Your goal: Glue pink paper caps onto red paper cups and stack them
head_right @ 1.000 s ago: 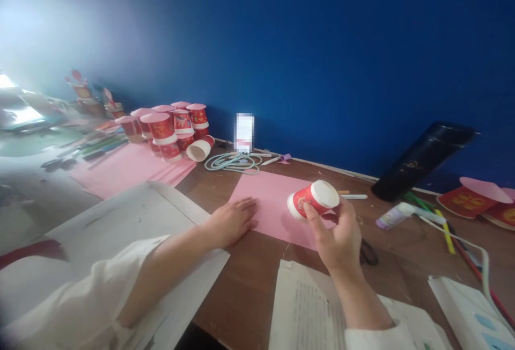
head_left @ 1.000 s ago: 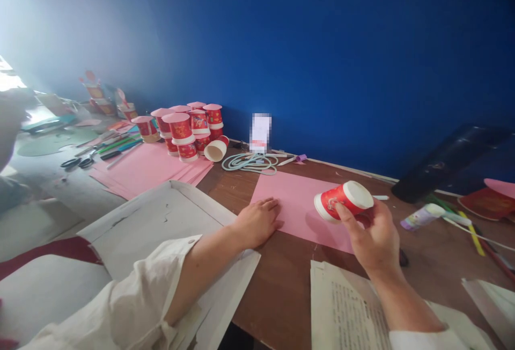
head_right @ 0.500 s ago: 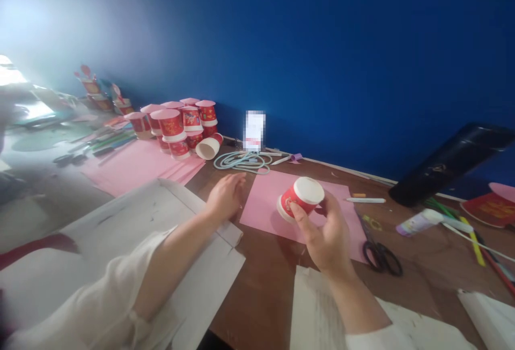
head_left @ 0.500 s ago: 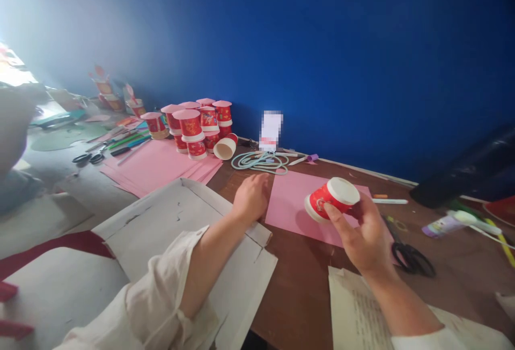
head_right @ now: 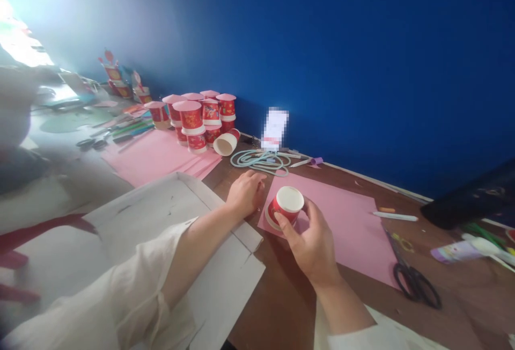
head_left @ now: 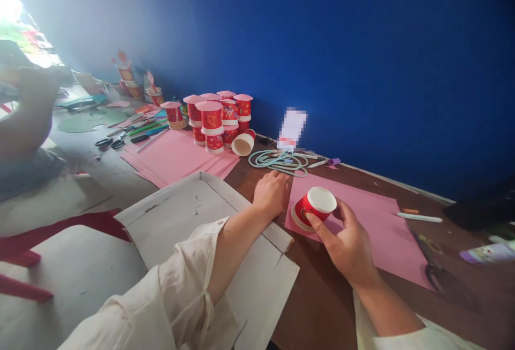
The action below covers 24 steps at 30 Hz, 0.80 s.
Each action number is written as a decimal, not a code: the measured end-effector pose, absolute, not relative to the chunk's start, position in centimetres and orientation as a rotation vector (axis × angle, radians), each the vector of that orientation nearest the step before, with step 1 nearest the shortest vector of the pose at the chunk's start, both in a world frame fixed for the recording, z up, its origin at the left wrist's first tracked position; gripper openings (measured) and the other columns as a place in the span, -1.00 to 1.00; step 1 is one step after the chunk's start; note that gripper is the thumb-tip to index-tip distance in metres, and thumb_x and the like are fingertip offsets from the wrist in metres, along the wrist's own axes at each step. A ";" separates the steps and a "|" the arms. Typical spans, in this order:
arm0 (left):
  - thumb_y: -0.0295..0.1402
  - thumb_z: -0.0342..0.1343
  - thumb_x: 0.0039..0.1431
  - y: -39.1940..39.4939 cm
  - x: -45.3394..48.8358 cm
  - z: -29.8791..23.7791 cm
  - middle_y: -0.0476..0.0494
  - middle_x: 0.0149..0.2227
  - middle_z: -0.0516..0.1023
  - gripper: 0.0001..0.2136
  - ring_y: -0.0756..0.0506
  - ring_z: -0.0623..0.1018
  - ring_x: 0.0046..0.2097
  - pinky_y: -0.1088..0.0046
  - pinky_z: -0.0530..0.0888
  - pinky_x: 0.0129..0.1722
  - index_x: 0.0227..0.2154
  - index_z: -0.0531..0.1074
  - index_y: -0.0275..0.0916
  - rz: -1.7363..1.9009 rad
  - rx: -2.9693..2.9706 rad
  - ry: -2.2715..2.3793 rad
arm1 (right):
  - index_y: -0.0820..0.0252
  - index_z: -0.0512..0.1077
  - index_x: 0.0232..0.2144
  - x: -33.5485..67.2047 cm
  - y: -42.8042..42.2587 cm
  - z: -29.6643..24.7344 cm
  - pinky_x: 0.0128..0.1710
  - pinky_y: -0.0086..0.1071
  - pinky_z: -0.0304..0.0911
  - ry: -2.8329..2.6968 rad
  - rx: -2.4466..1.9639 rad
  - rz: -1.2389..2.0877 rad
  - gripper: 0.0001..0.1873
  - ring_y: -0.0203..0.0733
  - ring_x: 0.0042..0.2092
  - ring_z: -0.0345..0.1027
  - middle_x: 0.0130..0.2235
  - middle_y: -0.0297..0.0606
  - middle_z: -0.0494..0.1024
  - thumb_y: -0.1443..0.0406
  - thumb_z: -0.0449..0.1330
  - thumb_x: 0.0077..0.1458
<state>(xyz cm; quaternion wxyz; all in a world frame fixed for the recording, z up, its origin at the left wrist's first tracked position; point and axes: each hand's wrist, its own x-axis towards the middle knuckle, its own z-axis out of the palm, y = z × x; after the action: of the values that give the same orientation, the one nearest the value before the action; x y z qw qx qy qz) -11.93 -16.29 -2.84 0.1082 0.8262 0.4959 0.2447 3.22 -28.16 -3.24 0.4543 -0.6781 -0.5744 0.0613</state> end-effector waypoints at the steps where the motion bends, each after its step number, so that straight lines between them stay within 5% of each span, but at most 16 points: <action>1: -0.35 -0.12 0.25 -16.3 -11.9 -2.8 -0.14 -0.07 0.48 -0.69 -0.13 0.47 -0.04 0.38 0.42 -0.06 -0.02 0.43 -0.15 0.709 2.430 1.453 | 0.13 0.39 -0.03 3.2 -28.1 -3.2 -0.10 -0.19 0.31 -1.427 -1.678 0.136 -0.44 0.01 -0.08 0.41 -0.09 -0.18 0.54 -0.01 0.30 -0.02; 24: -0.36 -0.07 0.21 -16.4 -11.9 -2.7 -0.14 -0.10 0.52 -0.70 -0.16 0.52 -0.11 0.31 0.45 -0.16 -0.06 0.45 -0.16 0.799 2.404 1.458 | 0.10 0.38 -0.02 3.2 -27.7 -3.2 -0.14 -0.30 0.32 -1.536 -1.688 0.155 -0.51 -0.05 -0.13 0.45 -0.12 -0.24 0.57 0.02 0.27 0.05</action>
<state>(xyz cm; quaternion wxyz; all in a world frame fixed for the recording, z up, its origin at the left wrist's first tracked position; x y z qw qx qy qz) -11.87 -16.43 -2.70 0.1092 0.8176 0.4958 0.2717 3.23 -27.66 -3.19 0.4141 -0.6717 -0.6111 0.0618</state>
